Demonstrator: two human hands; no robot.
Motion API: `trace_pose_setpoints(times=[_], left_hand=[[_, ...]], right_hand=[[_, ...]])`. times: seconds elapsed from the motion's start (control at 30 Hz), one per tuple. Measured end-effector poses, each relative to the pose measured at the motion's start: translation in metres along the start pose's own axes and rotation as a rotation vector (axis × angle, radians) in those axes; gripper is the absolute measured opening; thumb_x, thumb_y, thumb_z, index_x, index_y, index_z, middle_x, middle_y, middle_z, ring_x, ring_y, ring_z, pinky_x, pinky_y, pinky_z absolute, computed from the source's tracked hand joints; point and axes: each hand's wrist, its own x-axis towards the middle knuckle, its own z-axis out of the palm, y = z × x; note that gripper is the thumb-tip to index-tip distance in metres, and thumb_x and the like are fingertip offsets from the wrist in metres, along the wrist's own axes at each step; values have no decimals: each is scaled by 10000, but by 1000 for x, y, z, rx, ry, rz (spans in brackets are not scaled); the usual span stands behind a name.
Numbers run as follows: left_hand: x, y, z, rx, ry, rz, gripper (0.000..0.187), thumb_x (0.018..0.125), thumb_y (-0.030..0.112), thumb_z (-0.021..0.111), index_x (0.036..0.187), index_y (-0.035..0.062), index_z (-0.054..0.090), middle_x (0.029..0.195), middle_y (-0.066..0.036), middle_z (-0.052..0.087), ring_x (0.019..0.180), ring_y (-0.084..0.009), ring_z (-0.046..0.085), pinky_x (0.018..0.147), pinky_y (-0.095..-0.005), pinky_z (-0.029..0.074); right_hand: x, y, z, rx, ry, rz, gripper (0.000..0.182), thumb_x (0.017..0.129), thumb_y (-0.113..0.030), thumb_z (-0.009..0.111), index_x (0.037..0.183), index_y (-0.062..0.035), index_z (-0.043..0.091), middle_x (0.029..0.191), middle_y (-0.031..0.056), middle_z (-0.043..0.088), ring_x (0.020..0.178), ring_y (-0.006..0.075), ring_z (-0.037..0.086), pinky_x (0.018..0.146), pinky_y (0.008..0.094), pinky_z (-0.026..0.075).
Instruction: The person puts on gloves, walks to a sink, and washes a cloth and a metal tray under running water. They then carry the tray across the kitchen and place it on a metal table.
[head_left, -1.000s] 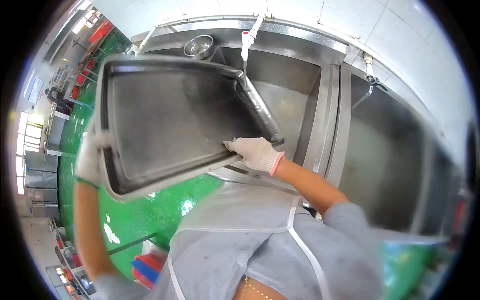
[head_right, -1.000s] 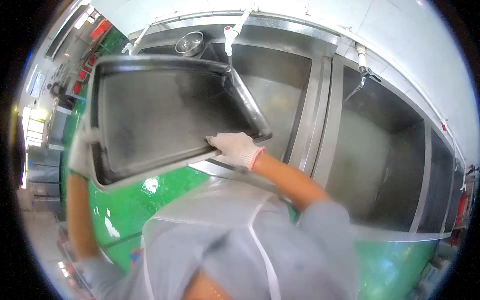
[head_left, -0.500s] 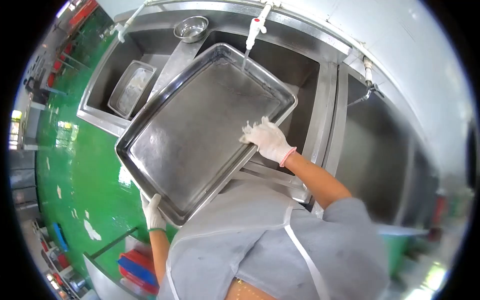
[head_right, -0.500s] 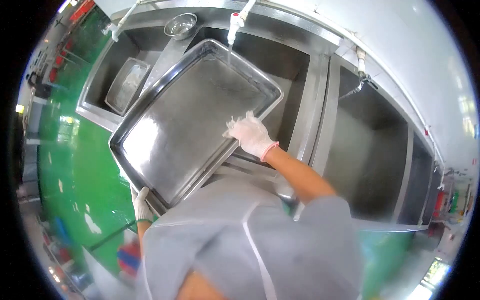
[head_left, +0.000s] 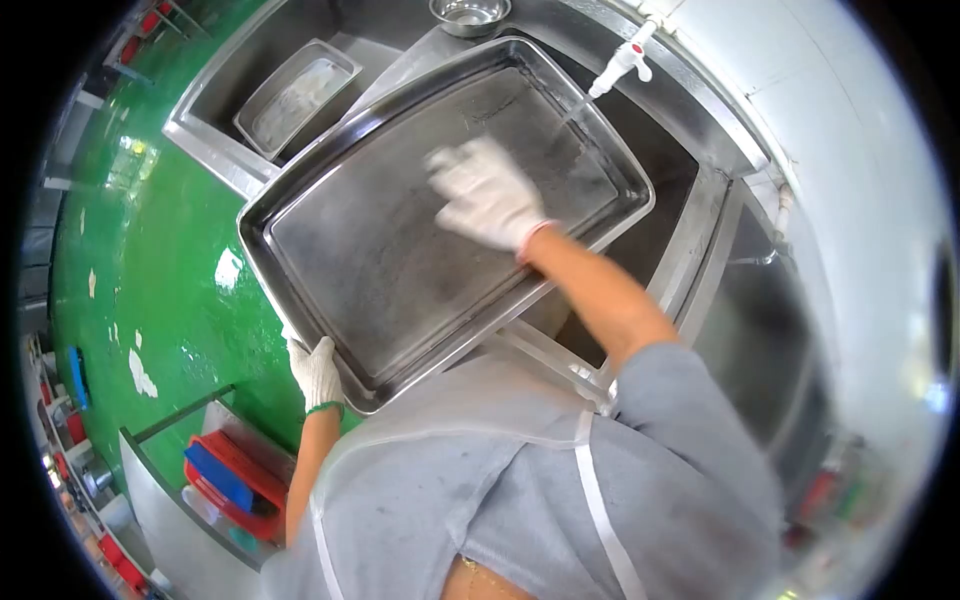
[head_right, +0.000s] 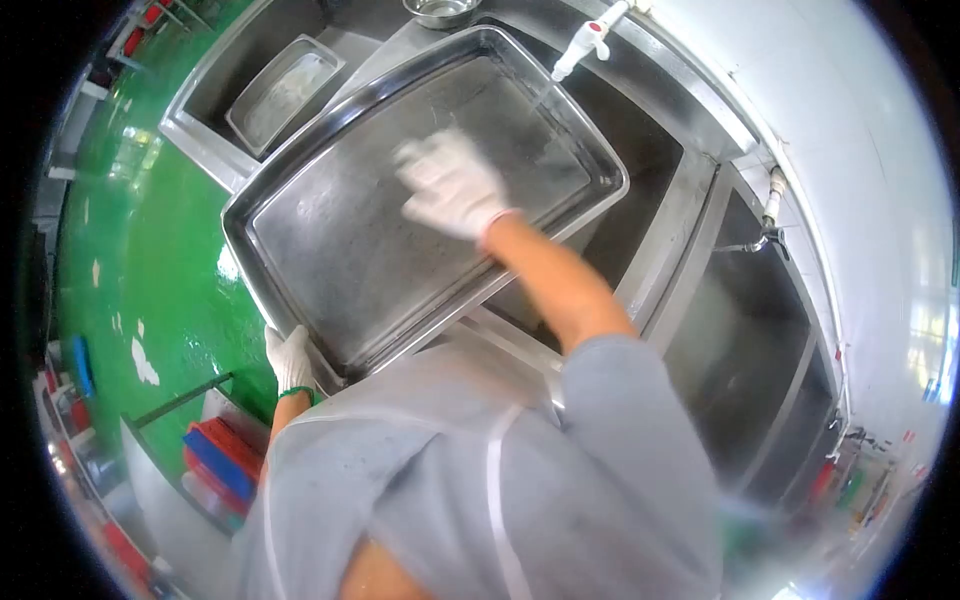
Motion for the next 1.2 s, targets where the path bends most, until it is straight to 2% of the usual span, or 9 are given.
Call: trace_pose_setpoints(times=[0.07, 0.17, 0.23, 0.4, 0.53, 0.57, 0.7, 0.97, 1.2], left_hand=[[0, -5, 0, 8, 17, 25, 520, 793, -10, 572, 1306, -20, 490, 1107, -113, 621, 951, -196, 592, 893, -314, 459], [-2, 1, 0, 64, 11, 27, 528, 809, -3, 576, 1327, -24, 476, 1123, -126, 622, 954, -207, 596, 891, -321, 465], [0, -2, 0, 15, 5, 23, 510, 826, -12, 575, 1325, -27, 470, 1128, -133, 620, 954, -216, 602, 885, -321, 474], [6, -7, -3, -5, -26, 12, 518, 824, -34, 557, 1331, -47, 449, 1119, -125, 615, 948, -204, 604, 863, -315, 489], [5, -5, -2, -51, -17, -12, 547, 824, -22, 567, 1354, -56, 436, 1138, -136, 610, 961, -210, 599, 890, -319, 474], [6, -9, -2, -68, -25, -32, 552, 824, -20, 569, 1358, -58, 434, 1145, -139, 608, 969, -213, 597, 900, -320, 469], [-1, -9, 1, -57, -16, 2, 555, 828, -7, 575, 1362, -62, 436, 1168, -152, 599, 995, -221, 590, 929, -323, 455], [1, -6, 1, 26, 5, 39, 580, 835, 34, 590, 1373, -89, 413, 1196, -167, 590, 1038, -238, 575, 957, -323, 434], [10, -19, -1, 70, -2, 79, 543, 832, 32, 586, 1341, -85, 437, 1197, -167, 582, 1025, -243, 571, 944, -334, 440]], right_hand=[[-25, 38, -44, -347, -401, 166, 448, 951, -382, 439, 1269, -103, 589, 1503, 110, 391, 1349, 268, 387, 1123, 495, 257], [-71, 71, 15, -364, 64, 771, 568, 913, -454, 460, 1273, -26, 561, 1481, 137, 403, 1309, 384, 391, 1082, 571, 276], [-22, -15, -46, -350, -491, 987, 677, 884, -531, 480, 1378, -69, 492, 1461, 169, 433, 1368, 477, 311, 1124, 569, 237], [-48, -71, -61, 130, -534, 201, 945, 755, -608, 620, 1484, -73, 345, 1529, 163, 324, 1354, 502, 291, 1177, 538, 199], [-115, 32, -37, 16, -277, 975, 743, 860, -364, 633, 1401, 83, 390, 1522, 268, 279, 1397, 426, 298, 1160, 429, 270], [-99, 44, -70, -44, -599, 1098, 744, 875, -351, 616, 1408, 102, 363, 1557, 257, 228, 1418, 397, 290, 1159, 430, 279], [-111, 86, -45, -254, -569, 1115, 267, 859, -214, 594, 904, -5, 754, 955, 215, 717, 947, 345, 705, 865, 405, 548], [-105, 58, -59, 81, -1007, 828, 315, 844, -279, 552, 946, -61, 756, 1032, 185, 711, 986, 344, 696, 839, 417, 548], [-104, 48, -89, 46, -521, 1009, 320, 848, -324, 565, 1080, -154, 705, 1177, 127, 664, 1076, 318, 643, 918, 434, 486]])
